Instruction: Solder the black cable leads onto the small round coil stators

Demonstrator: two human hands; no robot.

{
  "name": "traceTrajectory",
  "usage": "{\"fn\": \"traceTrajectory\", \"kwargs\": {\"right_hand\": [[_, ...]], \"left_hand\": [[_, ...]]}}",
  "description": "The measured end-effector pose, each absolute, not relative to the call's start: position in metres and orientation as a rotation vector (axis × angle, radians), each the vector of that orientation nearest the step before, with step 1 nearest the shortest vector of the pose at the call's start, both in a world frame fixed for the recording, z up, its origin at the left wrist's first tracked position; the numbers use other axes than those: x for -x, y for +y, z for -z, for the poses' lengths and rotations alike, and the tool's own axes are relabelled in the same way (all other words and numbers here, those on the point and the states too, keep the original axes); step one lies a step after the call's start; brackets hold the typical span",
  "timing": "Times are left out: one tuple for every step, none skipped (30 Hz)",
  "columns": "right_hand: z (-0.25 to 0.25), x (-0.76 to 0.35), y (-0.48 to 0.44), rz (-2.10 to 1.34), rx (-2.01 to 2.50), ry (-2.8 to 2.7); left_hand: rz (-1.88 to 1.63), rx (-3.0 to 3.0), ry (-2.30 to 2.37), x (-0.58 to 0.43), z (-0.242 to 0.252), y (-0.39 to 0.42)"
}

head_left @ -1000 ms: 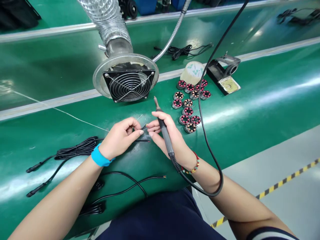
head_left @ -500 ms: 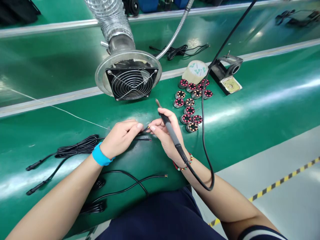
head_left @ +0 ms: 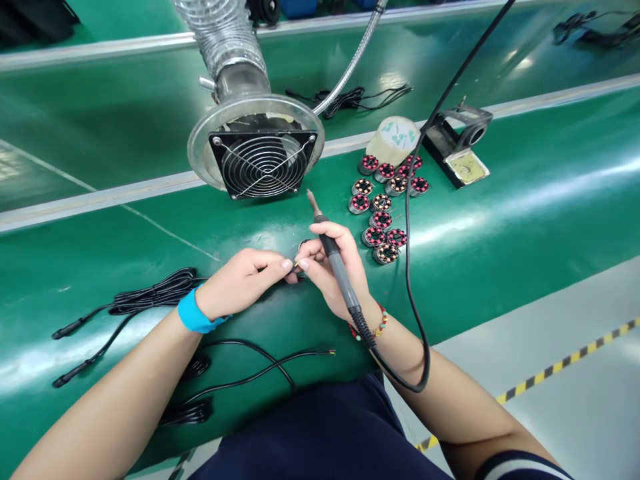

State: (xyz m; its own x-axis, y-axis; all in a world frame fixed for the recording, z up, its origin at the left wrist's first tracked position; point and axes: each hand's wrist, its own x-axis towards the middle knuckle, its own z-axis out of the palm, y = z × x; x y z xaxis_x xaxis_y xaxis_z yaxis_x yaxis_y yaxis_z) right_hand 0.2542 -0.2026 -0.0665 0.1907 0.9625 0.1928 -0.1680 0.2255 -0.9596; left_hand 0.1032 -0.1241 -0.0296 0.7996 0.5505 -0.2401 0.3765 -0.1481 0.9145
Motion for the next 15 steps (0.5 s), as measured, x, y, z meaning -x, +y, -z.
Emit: {"fn": "traceTrajectory", "kwargs": {"right_hand": [[0.066, -0.254, -0.203, -0.99, 0.999, -1.068], [0.066, -0.254, -0.205, -0.962, 1.01, -1.093], [0.065, -0.253, -0.206, -0.933, 1.027, -1.115], [0.064, -0.253, -0.207, -0.902, 1.05, -1.134], [0.064, -0.252, -0.208, -0.873, 1.078, -1.148], [0.064, -0.251, -0.209, -0.85, 1.108, -1.158], [0.064, -0.25, -0.21, -0.833, 1.137, -1.163], [0.065, -0.248, -0.211, -0.825, 1.164, -1.164], [0.065, -0.247, -0.211, -0.825, 1.188, -1.163], [0.066, -0.247, -0.211, -0.828, 1.209, -1.164], [0.066, -0.247, -0.21, -0.833, 1.229, -1.17], [0.066, -0.249, -0.209, -0.838, 1.257, -1.179], [0.064, -0.251, -0.209, -0.835, 1.293, -1.189], [0.062, -0.254, -0.209, -0.83, 1.336, -1.194], [0.059, -0.258, -0.209, -0.828, 1.38, -1.193]], "left_hand": [[-0.125, -1.662, 0.71, -0.103, 0.029, -0.124], [-0.091, -1.56, 0.708, -0.103, 0.029, -0.124], [-0.078, -1.474, 0.716, -0.103, 0.029, -0.124], [-0.086, -1.412, 0.736, -0.103, 0.029, -0.125], [-0.107, -1.371, 0.769, -0.103, 0.029, -0.125], [-0.133, -1.347, 0.805, -0.104, 0.029, -0.125], [-0.156, -1.333, 0.836, -0.104, 0.029, -0.125], [-0.17, -1.325, 0.86, -0.106, 0.029, -0.125], [-0.18, -1.32, 0.883, -0.107, 0.029, -0.125], [-0.189, -1.318, 0.906, -0.109, 0.03, -0.125], [-0.204, -1.32, 0.932, -0.111, 0.03, -0.125], [-0.223, -1.33, 0.964, -0.113, 0.032, -0.124], [-0.248, -1.351, 1.003, -0.115, 0.034, -0.124], [-0.277, -1.381, 1.047, -0.117, 0.036, -0.123], [-0.308, -1.414, 1.093, -0.119, 0.039, -0.122]]}}
